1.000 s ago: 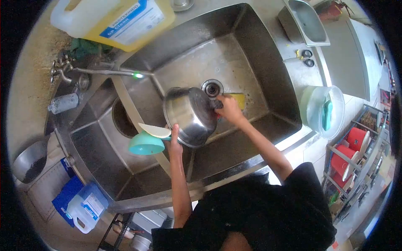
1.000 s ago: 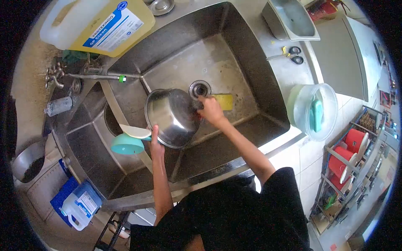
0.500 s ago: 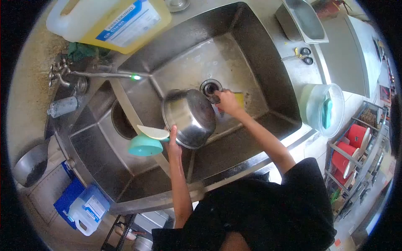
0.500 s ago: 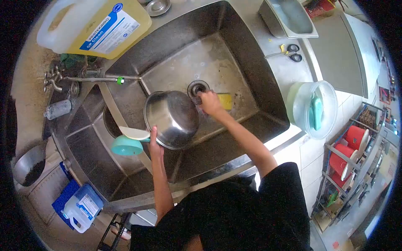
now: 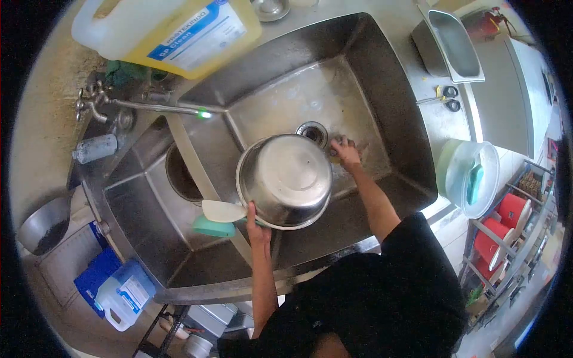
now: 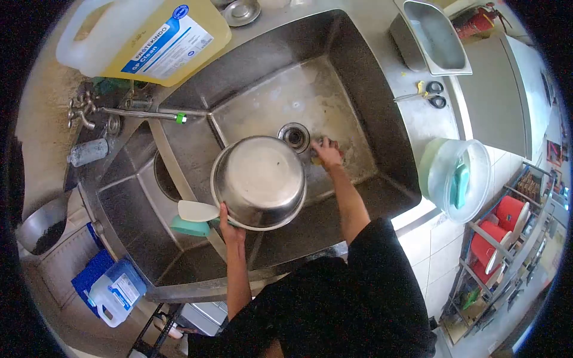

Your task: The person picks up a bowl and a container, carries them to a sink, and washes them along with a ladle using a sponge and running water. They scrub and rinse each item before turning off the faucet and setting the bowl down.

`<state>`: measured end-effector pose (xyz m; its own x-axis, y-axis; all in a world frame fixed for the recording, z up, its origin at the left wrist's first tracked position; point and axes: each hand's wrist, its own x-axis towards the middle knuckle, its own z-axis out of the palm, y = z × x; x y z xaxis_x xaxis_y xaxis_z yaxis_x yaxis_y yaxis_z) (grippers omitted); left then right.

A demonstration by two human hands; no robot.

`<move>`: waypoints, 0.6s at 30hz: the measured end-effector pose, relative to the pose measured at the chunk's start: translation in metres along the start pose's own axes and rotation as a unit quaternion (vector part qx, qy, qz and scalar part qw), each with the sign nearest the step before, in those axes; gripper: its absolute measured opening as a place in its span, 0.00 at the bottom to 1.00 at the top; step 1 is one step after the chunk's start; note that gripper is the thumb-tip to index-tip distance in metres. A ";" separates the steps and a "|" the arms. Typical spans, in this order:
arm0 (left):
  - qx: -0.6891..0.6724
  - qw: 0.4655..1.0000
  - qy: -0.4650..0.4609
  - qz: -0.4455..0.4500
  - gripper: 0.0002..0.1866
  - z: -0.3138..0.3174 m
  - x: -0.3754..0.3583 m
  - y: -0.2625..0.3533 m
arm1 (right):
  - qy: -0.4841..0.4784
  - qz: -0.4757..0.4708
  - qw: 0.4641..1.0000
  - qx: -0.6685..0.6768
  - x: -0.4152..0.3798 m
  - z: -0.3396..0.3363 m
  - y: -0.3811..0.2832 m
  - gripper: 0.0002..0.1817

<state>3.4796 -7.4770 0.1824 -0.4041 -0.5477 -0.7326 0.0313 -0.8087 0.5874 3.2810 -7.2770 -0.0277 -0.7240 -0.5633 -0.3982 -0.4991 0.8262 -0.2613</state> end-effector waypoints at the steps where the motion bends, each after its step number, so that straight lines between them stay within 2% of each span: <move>1: -0.009 1.000 -0.010 -0.004 0.25 -0.003 0.001 -0.002 | 0.000 0.058 0.990 0.127 0.005 -0.016 -0.002 0.32; 2: -0.018 1.000 -0.020 -0.008 0.26 -0.005 0.001 -0.005 | 0.001 0.116 0.961 0.251 0.007 -0.032 -0.003 0.32; 3: -0.010 0.999 -0.035 -0.004 0.24 -0.004 0.001 -0.006 | 0.099 0.097 0.949 0.284 0.006 -0.051 -0.007 0.37; 5: 0.007 0.998 -0.065 0.004 0.22 0.000 0.002 -0.008 | 0.099 0.061 0.938 0.326 -0.005 -0.110 -0.021 0.37; 8: 0.061 0.996 -0.056 0.033 0.23 -0.003 0.011 -0.015 | 0.077 -0.003 0.927 0.368 -0.034 -0.217 -0.057 0.36; 9: 0.073 0.993 -0.070 0.054 0.24 -0.003 0.014 -0.016 | 0.066 -0.026 0.923 0.379 -0.044 -0.233 -0.070 0.35; 12: 0.114 0.989 -0.068 0.062 0.23 0.008 0.016 -0.014 | 0.029 -0.078 0.903 0.422 -0.057 -0.225 -0.095 0.33; 14: 0.095 0.991 -0.081 0.048 0.23 0.014 0.015 -0.010 | -0.034 -0.126 0.877 0.462 -0.064 -0.221 -0.115 0.32; 15: 0.089 0.991 -0.085 0.046 0.23 0.016 0.013 -0.005 | 0.006 -0.120 0.910 0.397 -0.054 -0.204 -0.111 0.34; 18: 0.101 0.990 -0.087 0.040 0.22 0.010 0.011 0.000 | 0.004 0.033 0.914 0.403 -0.034 -0.169 -0.097 0.33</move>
<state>3.4657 -7.4809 0.1781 -0.5590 -0.5489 -0.6215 -0.1064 -0.6958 0.7103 3.2730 -7.3394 0.1599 -0.7451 -0.5088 -0.4313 0.0577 0.5950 -0.8017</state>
